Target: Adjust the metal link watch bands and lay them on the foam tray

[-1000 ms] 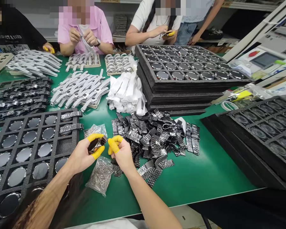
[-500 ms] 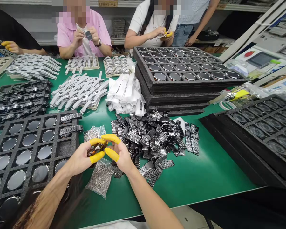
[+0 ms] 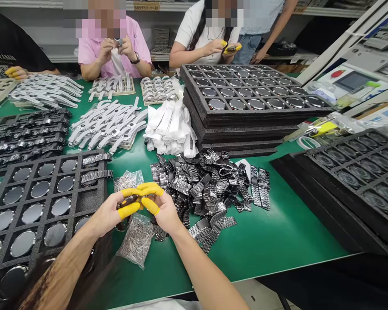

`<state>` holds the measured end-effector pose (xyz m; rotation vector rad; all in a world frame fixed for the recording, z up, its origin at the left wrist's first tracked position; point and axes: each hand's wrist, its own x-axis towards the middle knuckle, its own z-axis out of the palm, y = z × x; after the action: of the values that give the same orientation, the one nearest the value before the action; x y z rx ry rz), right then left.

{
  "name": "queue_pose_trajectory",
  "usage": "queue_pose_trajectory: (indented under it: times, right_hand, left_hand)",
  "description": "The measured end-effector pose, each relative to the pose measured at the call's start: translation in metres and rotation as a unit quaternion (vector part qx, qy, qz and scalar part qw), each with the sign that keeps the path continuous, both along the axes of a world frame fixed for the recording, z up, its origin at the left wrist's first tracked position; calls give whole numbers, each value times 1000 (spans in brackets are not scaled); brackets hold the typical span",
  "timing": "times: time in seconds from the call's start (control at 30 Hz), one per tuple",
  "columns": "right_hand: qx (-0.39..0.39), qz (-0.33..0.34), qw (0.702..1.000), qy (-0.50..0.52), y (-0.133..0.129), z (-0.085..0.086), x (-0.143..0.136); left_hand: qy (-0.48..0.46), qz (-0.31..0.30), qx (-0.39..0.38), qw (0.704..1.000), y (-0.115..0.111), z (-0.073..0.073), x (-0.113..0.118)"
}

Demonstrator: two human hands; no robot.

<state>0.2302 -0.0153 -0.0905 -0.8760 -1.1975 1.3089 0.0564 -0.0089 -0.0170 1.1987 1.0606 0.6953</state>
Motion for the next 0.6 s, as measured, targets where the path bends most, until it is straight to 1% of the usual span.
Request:
queue_pose_trajectory:
  times: [0.07, 0.1, 0.13, 0.17, 0.2, 0.23, 0.3, 0.33, 0.37, 0.43, 0.5, 0.6]
  right_hand:
    - [-16, -39, 999, 15, -1, 0, -1]
    - [-34, -47, 998, 32, -1, 1, -1]
    - [-55, -43, 996, 57, -2, 1, -2]
    - [-77, -25, 993, 87, -4, 2, -3]
    - [-94, 3, 989, 116, -6, 3, -4]
    - [-107, 36, 984, 139, -8, 4, -6]
    - [-122, 100, 975, 157, -11, 5, -10]
    - [-129, 124, 971, 157, -13, 5, -12]
    - [-136, 142, 968, 155, -14, 5, -13]
    - [-151, 160, 963, 155, -16, 3, -15]
    - [-163, 166, 959, 161, -16, 1, -15]
    - [-181, 159, 955, 174, -16, 0, -14]
  left_hand:
    - [-37, 37, -46, 998, 0, -5, -3]
    - [-42, 58, -53, 996, 0, -8, -5]
    - [-32, 75, -38, 996, 1, -11, -7]
    - [-7, 85, 4, 996, 2, -14, -10]
    - [29, 83, 68, 994, 3, -17, -12]
    - [69, 67, 142, 985, 4, -20, -14]
    - [139, 10, 276, 951, 5, -23, -17]
    - [168, -20, 322, 932, 5, -24, -17]
    - [194, -43, 350, 915, 4, -25, -17]
    - [241, -68, 379, 891, 3, -24, -15]
    - [275, -74, 396, 873, 1, -23, -12]
    - [298, -85, 407, 859, 1, -20, -10]
